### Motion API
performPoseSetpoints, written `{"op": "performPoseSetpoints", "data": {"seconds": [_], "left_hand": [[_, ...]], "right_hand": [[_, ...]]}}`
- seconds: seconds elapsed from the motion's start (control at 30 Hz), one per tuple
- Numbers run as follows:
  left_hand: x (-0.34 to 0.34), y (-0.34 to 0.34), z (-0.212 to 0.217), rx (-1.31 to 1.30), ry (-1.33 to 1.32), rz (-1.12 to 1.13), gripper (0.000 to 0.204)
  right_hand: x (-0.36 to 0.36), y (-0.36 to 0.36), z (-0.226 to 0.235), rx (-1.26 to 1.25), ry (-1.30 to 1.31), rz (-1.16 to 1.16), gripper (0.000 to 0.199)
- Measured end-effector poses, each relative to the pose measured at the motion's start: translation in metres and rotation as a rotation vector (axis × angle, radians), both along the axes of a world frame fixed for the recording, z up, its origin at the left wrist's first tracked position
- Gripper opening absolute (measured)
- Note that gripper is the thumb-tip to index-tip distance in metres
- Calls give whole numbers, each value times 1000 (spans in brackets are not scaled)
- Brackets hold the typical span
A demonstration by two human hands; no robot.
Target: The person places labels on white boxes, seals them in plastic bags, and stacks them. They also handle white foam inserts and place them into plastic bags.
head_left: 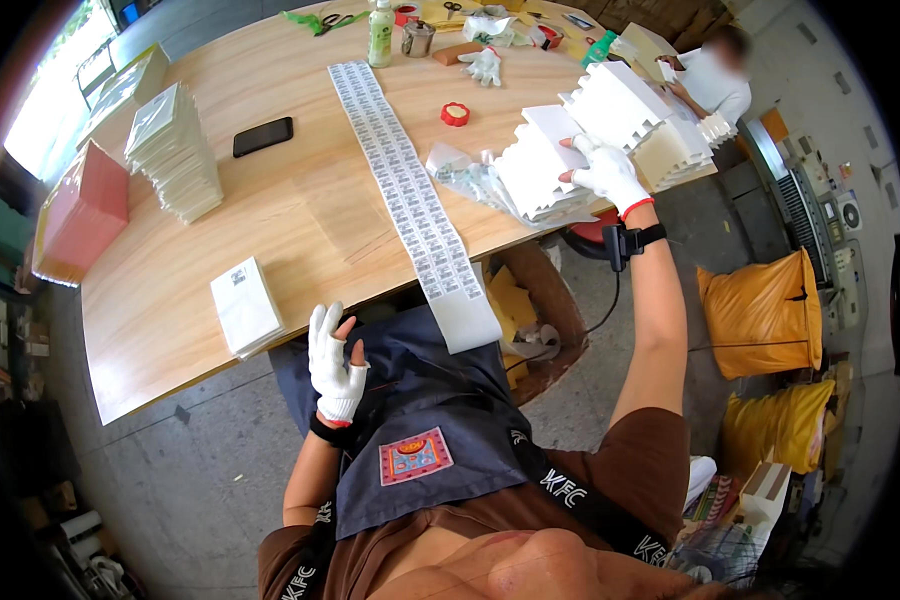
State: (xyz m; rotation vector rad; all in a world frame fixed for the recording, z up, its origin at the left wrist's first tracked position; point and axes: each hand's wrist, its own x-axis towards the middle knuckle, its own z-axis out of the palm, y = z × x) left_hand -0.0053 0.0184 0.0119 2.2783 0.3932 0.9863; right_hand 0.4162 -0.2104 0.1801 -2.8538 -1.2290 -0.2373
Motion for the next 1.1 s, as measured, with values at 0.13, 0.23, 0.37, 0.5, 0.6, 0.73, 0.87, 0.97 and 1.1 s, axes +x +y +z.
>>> {"op": "performPoseSetpoints", "data": {"seconds": [0.13,0.23,0.37,0.5,0.6,0.73,0.87,0.97,1.1], "left_hand": [[4,0,-2,11,16,-27,44],[13,-3,-2,-56,32,-63,44],[23,-1,-18,-865,33,-311,46],[38,6,-8,-1759,90,-702,73],[53,19,11,-2242,31,-905,88],[41,48,-23,-2032,137,-292,55],[35,68,1,-1497,-150,-345,25],[49,83,-15,-908,-17,-194,21],[63,81,-58,-766,18,-151,19]], "right_hand": [[7,-6,-2,-34,12,27,43],[21,-12,-5,-76,-102,32,36],[20,-11,12,151,-583,159,24],[-76,27,35,436,-474,540,23],[-147,55,8,476,259,878,22],[-198,86,-55,434,41,1182,10],[-184,102,-103,413,295,833,65],[-180,124,-148,755,845,530,82],[-182,157,-200,953,1323,440,79]]}}
